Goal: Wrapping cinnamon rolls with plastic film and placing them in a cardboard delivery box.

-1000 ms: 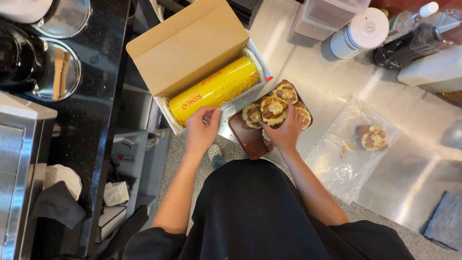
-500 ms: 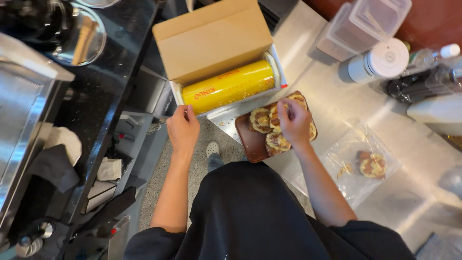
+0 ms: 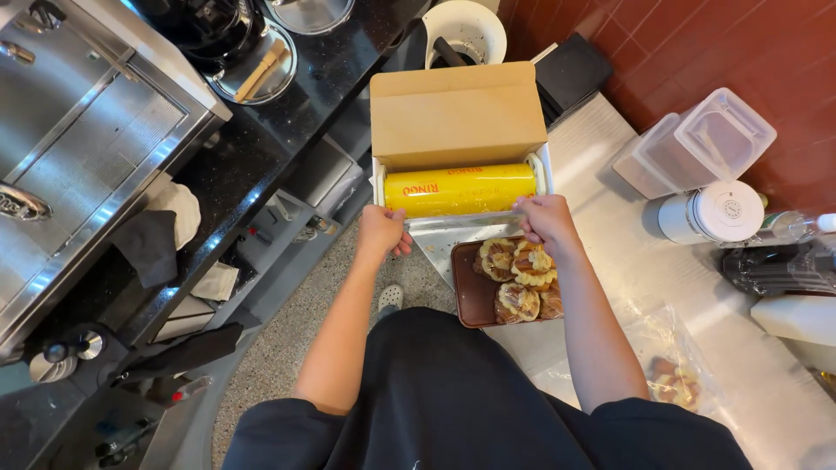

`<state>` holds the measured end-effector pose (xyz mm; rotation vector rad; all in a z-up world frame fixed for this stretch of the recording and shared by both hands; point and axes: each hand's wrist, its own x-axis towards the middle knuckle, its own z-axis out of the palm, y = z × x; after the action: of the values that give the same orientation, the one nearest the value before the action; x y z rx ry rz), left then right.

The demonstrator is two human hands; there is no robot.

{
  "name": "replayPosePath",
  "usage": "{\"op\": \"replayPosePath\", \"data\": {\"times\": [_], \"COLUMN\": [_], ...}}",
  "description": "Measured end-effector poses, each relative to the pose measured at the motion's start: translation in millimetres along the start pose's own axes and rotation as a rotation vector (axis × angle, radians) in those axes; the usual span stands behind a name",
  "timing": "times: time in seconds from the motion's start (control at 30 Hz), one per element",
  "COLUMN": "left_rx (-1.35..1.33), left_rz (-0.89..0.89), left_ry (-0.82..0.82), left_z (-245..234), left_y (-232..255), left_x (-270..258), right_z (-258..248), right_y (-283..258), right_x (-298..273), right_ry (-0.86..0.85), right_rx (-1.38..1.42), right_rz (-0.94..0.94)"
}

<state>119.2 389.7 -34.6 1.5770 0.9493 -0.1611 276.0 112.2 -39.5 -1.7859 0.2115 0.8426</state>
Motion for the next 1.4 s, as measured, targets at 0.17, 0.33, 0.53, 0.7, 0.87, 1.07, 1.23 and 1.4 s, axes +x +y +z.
{"op": "replayPosePath", "data": {"times": [0.17, 0.33, 0.53, 0.7, 0.87, 1.07, 1.23, 1.4], "left_rx": [-0.179, -0.481, -0.687, -0.914, -0.988, -1.007, -0.959, -0.922], "left_rz": [0.055, 0.143, 0.142, 0.160, 0.195, 0.344, 0.469, 0.561], "left_ry": [0.063, 0.117, 0.067, -0.001, -0.046, -0.084, -0.120, -0.502], "left_z": [12.6, 12.0, 0.4, -20.2, -41.2, -59.7, -63.9, -76.9], "left_y": [-17.8, -8.5, 33.6, 46.3, 83.3, 123.3, 92.0, -47.7], "left_x": [10.5, 15.5, 14.6, 27.8, -8.1, -109.1, -202.0, -206.6], "right_z": [1.0, 2.8, -1.0, -14.1, -30.1, -37.5, -41.1, -70.1], "right_y": [17.5, 1.4, -33.1, -60.4, -84.7, -118.3, -100.3, -0.5], "right_x": [12.4, 3.0, 5.9, 3.1, -11.3, -92.4, -186.0, -209.7], "right_ry": [0.023, -0.028, -0.108, -0.128, -0.254, -0.278, -0.266, -0.508], "right_rx": [0.242, 0.460, 0.615, 0.599, 0.664, 0.662, 0.696, 0.633], "right_rz": [-0.046, 0.018, -0.064, -0.139, -0.218, -0.465, -0.581, -0.659]}}
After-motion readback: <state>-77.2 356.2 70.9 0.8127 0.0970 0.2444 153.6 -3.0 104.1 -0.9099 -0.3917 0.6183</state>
